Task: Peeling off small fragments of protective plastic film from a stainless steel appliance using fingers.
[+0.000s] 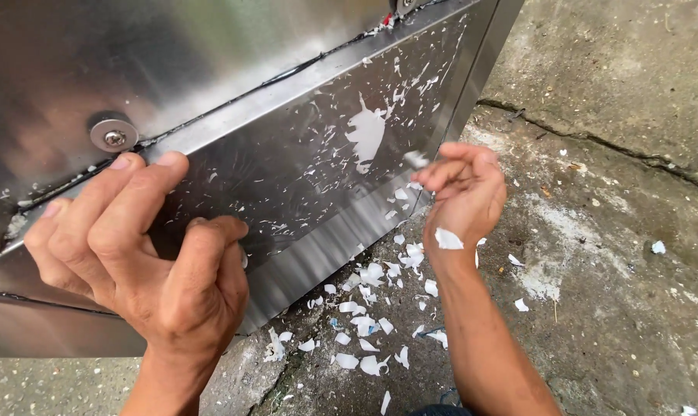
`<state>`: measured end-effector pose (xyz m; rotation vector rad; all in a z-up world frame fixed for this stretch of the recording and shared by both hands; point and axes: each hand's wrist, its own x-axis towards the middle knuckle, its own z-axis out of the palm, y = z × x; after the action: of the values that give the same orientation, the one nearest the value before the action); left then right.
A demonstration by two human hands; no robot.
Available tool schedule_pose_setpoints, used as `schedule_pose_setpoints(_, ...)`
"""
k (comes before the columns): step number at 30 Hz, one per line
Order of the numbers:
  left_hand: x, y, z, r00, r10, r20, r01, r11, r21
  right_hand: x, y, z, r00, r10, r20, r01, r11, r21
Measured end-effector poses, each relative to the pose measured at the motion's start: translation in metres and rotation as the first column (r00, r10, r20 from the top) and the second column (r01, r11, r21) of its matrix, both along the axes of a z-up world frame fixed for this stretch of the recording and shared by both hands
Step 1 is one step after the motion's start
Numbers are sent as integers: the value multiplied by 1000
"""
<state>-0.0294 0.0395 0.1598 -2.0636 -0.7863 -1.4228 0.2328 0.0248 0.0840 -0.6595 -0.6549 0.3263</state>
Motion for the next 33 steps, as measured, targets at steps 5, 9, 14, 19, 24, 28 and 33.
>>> schedule_pose_setpoints(5,-1,-13,-8,994,-96,53,101,990,-96,1,-18,15,918,-211,336,264,957,-121)
schedule_pose_setpoints(9,19,-19,-10,823,-561,87,568,813,-126,-4,-26,18,883,-21,468,133,969,-207)
schedule_pose_setpoints(14,37,-32,-24,606,-776,176,697,411,-587,0,-17,-16,868,-118,481,326,868,-374)
schedule_pose_setpoints(19,45,-32,-36,577,-793,195,617,267,-741,5,5,-71,827,22,561,300,828,-473)
schedule_pose_setpoints(24,44,-26,-51,529,-833,161,585,221,-780,42,5,-107,981,-181,-65,92,737,-669)
schedule_pose_setpoints(28,46,-23,-65,465,-859,212,609,136,-782,54,-4,-152,910,-212,355,414,467,-781)
schedule_pose_setpoints(33,54,-19,-86,417,-877,239,524,17,-851,28,-5,-101,745,-235,625,569,712,-411)
